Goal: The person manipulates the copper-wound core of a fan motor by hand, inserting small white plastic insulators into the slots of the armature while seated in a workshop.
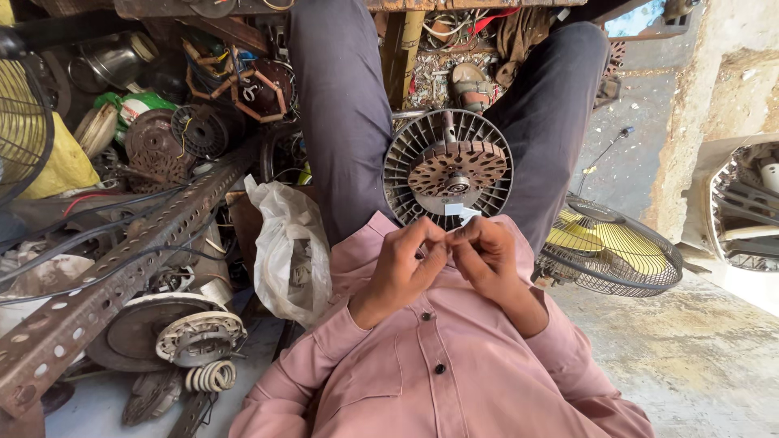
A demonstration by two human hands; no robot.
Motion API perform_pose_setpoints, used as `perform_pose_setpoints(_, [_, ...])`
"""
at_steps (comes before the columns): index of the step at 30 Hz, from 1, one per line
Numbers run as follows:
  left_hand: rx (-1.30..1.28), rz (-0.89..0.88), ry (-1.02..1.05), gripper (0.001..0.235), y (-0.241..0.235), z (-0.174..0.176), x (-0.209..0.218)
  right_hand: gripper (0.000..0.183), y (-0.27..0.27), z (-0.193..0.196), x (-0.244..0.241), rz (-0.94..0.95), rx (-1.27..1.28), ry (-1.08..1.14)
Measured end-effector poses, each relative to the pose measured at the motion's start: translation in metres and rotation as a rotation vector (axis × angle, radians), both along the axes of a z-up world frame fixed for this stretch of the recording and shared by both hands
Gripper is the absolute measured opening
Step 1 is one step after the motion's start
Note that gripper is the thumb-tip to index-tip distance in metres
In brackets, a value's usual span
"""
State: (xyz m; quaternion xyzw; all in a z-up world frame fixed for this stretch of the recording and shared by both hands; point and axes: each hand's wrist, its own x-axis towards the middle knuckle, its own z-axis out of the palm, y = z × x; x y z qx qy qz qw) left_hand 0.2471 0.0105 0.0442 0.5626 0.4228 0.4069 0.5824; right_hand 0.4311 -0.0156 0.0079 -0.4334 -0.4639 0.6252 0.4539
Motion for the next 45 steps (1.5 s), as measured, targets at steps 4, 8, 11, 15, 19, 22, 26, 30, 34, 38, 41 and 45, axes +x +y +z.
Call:
perform_pose_setpoints(4, [-0.061,-0.009,-0.087,0.010,0.007,-0.005,-0.006,0.008,0.023,0.018,0.007,0.184,-0.062,0.105])
perform_pose_setpoints(8, [-0.201,-0.147,-0.062,0.015,0.025,-0.002,-0.017,0.024,0.059,0.051,0.013,0.147,0.500,-0.368])
perform_pose_setpoints(11, [0.116,-0.022,0.160,0.006,0.048,0.019,-0.011,0.019,0.072,0.052,0.006,-0.071,0.508,-0.454])
perform_pose_setpoints(15, [0.406,0.195,0.249,0.025,0.087,0.026,-0.003,0.022,0.083,0.043,-0.008,-0.375,0.507,-0.621])
perform_pose_setpoints(19, [0.015,0.135,-0.093,0.022,0.084,0.000,0.008,0.019,0.086,0.034,-0.015,-0.379,0.555,-0.690])
perform_pose_setpoints(22, [0.017,0.226,-0.117,0.013,0.072,-0.015,0.015,0.018,0.082,0.030,-0.024,-0.452,0.538,-0.681])
perform_pose_setpoints(26, [0.052,0.290,-0.089,0.005,0.058,-0.019,0.019,0.016,0.071,0.031,-0.024,-0.431,0.415,-0.647])
perform_pose_setpoints(30, [0.129,0.341,-0.003,0.008,0.051,-0.013,0.025,0.016,0.070,0.032,-0.022,-0.441,0.319,-0.627])
perform_pose_setpoints(34, [0.093,0.320,0.012,0.007,0.052,-0.017,0.019,0.018,0.074,0.031,-0.020,-0.389,0.253,-0.416])
perform_pose_setpoints(38, [0.050,0.328,-0.153,0.008,0.059,-0.024,0.018,0.030,0.079,0.036,-0.018,-0.285,0.292,-0.469])
perform_pose_setpoints(41, [0.034,0.318,-0.184,0.020,0.062,-0.023,0.021,0.020,0.081,0.041,-0.012,-0.260,0.322,-0.534])
perform_pose_setpoints(45, [0.172,0.328,-0.047,0.028,0.061,-0.024,0.021,0.014,0.086,0.041,-0.008,-0.284,0.365,-0.631])
